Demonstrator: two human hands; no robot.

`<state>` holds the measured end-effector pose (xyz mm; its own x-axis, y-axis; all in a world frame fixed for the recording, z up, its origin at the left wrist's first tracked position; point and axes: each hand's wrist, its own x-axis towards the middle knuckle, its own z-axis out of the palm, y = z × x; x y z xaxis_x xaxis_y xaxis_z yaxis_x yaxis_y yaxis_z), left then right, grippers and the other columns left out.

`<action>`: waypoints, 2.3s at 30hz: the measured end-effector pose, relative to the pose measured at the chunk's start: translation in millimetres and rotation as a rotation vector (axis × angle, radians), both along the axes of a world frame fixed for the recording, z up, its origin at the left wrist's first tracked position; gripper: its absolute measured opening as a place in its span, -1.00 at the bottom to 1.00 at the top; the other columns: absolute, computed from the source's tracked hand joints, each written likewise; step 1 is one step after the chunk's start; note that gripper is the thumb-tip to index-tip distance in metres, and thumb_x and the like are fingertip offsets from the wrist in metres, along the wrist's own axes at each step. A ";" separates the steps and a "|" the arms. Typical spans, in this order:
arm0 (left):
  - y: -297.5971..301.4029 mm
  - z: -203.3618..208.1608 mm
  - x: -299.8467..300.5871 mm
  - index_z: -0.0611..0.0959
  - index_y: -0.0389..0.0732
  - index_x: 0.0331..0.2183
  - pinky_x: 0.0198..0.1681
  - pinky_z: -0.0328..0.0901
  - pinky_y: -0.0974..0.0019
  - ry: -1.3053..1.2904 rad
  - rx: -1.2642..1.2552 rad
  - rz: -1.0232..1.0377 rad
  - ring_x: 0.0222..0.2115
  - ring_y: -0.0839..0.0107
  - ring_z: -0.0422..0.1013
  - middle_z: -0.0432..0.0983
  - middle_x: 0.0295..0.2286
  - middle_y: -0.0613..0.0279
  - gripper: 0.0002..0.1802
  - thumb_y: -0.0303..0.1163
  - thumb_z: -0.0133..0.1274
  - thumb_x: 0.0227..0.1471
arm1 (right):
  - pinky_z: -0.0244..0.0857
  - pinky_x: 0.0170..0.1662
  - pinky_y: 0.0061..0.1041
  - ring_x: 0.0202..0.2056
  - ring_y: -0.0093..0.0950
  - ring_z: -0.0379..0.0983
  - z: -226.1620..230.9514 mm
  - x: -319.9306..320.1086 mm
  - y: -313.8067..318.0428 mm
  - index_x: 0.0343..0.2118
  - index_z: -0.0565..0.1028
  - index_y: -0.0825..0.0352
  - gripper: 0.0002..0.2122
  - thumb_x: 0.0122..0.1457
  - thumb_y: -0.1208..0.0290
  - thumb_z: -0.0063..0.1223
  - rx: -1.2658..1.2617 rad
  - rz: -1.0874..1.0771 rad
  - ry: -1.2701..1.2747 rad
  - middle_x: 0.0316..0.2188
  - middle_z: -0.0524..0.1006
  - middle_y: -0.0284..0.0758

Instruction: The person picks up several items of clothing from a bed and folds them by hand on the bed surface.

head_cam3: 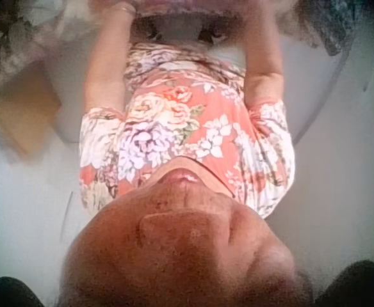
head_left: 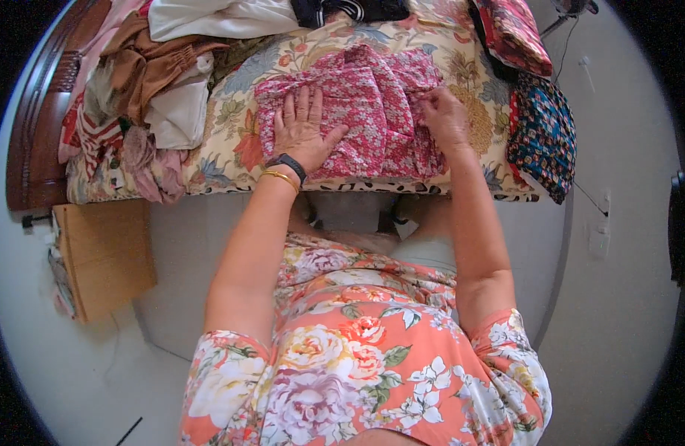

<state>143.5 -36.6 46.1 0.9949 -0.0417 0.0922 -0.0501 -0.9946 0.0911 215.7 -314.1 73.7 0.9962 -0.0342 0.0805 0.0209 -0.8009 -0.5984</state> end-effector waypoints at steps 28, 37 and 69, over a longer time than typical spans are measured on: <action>10.9 3.6 -169.6 0.55 -0.21 -0.14 -0.01 0.23 0.07 -0.149 -0.581 -0.213 -0.03 0.07 0.31 0.41 -0.07 0.07 -0.59 -0.29 0.19 -0.07 | 0.26 0.04 -0.18 0.00 -0.14 0.36 23.7 -72.0 135.9 -0.01 0.39 0.29 -0.66 0.16 0.35 0.07 -0.094 0.554 -0.559 -0.04 0.43 -0.14; 51.8 0.1 -130.7 0.50 -0.31 -0.15 -0.29 0.37 0.25 -0.215 -1.166 0.516 -0.39 0.22 0.50 0.55 -0.36 0.01 -0.57 -0.22 0.17 0.03 | 0.30 -0.04 -0.23 -0.07 -0.13 0.41 11.6 0.1 206.0 -0.01 0.41 0.23 -0.67 0.16 0.31 0.03 -0.023 0.485 -0.328 -0.10 0.46 -0.17; 30.4 43.0 -78.0 0.61 -0.26 -0.31 -0.33 0.28 0.54 -0.065 -1.382 0.052 -0.44 0.69 0.32 0.48 -0.41 0.45 -0.85 -0.38 0.10 0.12 | -0.04 0.26 -0.12 0.09 -0.17 0.32 -21.2 -104.1 178.9 0.07 0.36 0.28 -0.42 -0.10 0.35 0.26 0.297 0.459 -0.302 -0.04 0.48 -0.17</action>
